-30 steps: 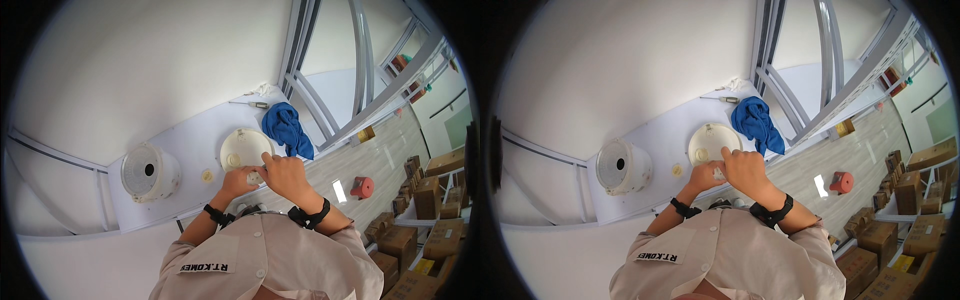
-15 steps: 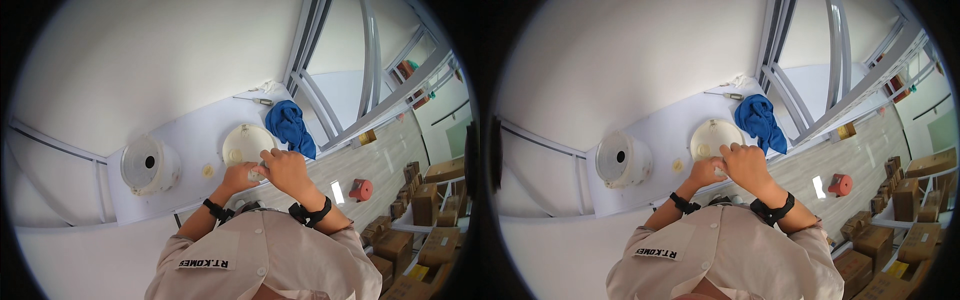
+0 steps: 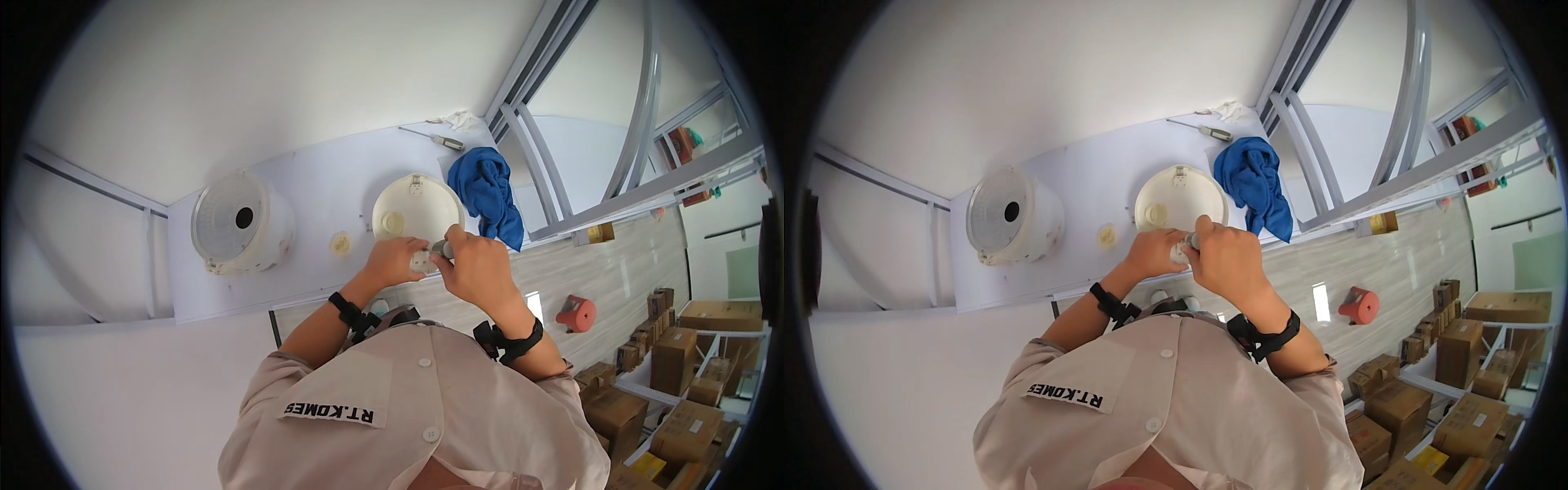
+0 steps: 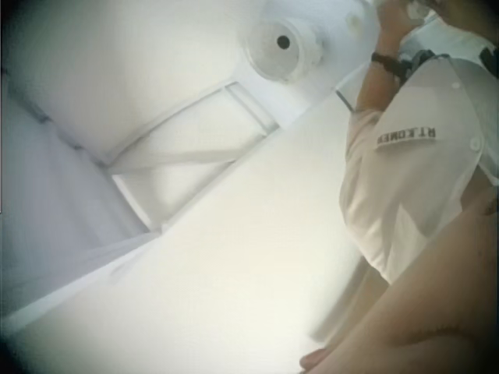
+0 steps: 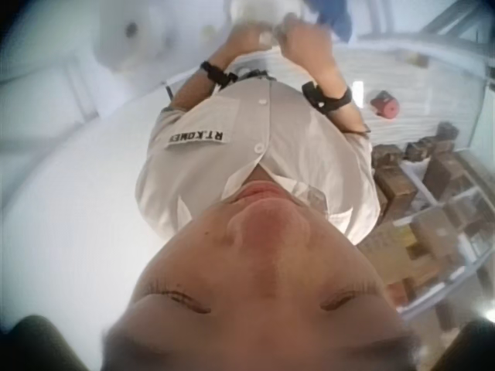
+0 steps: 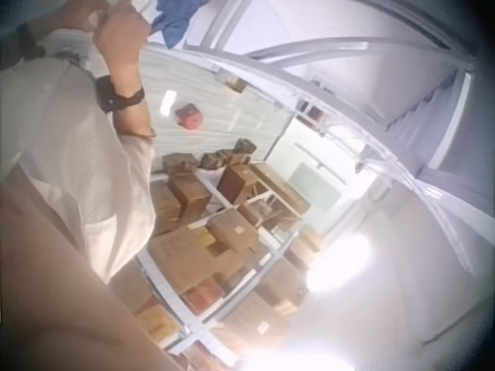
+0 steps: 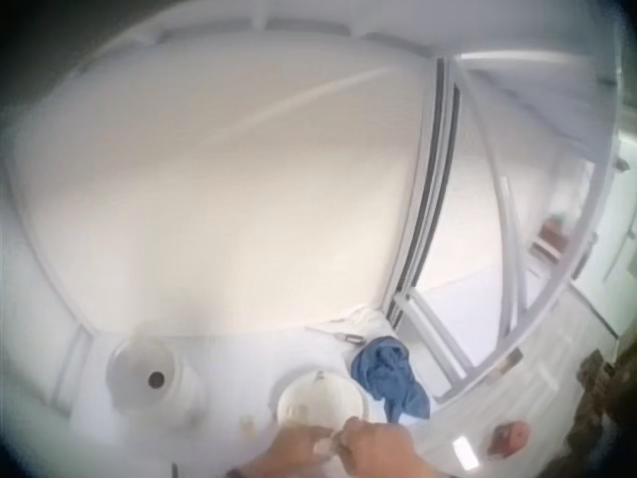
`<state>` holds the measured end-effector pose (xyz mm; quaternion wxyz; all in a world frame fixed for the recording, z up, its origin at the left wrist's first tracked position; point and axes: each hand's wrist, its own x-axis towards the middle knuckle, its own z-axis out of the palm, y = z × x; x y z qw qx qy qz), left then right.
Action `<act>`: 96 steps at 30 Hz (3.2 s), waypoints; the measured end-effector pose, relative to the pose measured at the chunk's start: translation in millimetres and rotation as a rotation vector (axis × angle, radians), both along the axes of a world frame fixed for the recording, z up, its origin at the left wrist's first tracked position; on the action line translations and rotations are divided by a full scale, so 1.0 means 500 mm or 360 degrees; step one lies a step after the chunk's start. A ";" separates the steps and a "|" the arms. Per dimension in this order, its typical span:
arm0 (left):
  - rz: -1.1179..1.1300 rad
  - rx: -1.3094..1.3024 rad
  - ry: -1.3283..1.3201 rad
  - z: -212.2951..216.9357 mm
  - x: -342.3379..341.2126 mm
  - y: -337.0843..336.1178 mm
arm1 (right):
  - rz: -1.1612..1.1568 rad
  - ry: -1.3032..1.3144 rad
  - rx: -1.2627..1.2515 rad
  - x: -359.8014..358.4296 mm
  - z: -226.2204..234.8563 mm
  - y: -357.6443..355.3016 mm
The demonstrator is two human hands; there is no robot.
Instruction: The person uses a screwdriver to fasten screws into a white plastic appliance component, then attaches a circular plastic part to the main body. The person handles the component and screwdriver throughout the process.
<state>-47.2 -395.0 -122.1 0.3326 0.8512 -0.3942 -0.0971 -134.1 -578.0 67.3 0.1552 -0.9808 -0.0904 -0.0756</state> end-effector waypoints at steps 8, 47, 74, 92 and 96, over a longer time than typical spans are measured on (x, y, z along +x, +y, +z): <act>0.0032 0.0037 -0.0039 0.001 -0.009 0.001 | -0.0157 0.0026 0.0217 -0.003 -0.022 0.008; 0.0990 0.0477 -0.0326 -0.061 0.088 0.122 | -0.0351 -0.0367 0.0908 -0.047 0.004 -0.067; 0.0285 -0.0528 0.0214 0.070 0.032 0.049 | -0.0173 -0.0308 0.0951 -0.025 -0.009 -0.066; 0.0229 -0.0575 0.0292 0.076 0.023 0.026 | -0.0226 -0.0233 0.1138 -0.037 -0.004 -0.079; 0.0258 -0.0600 0.0324 0.074 0.023 0.030 | -0.0233 -0.0193 0.1219 -0.035 -0.005 -0.082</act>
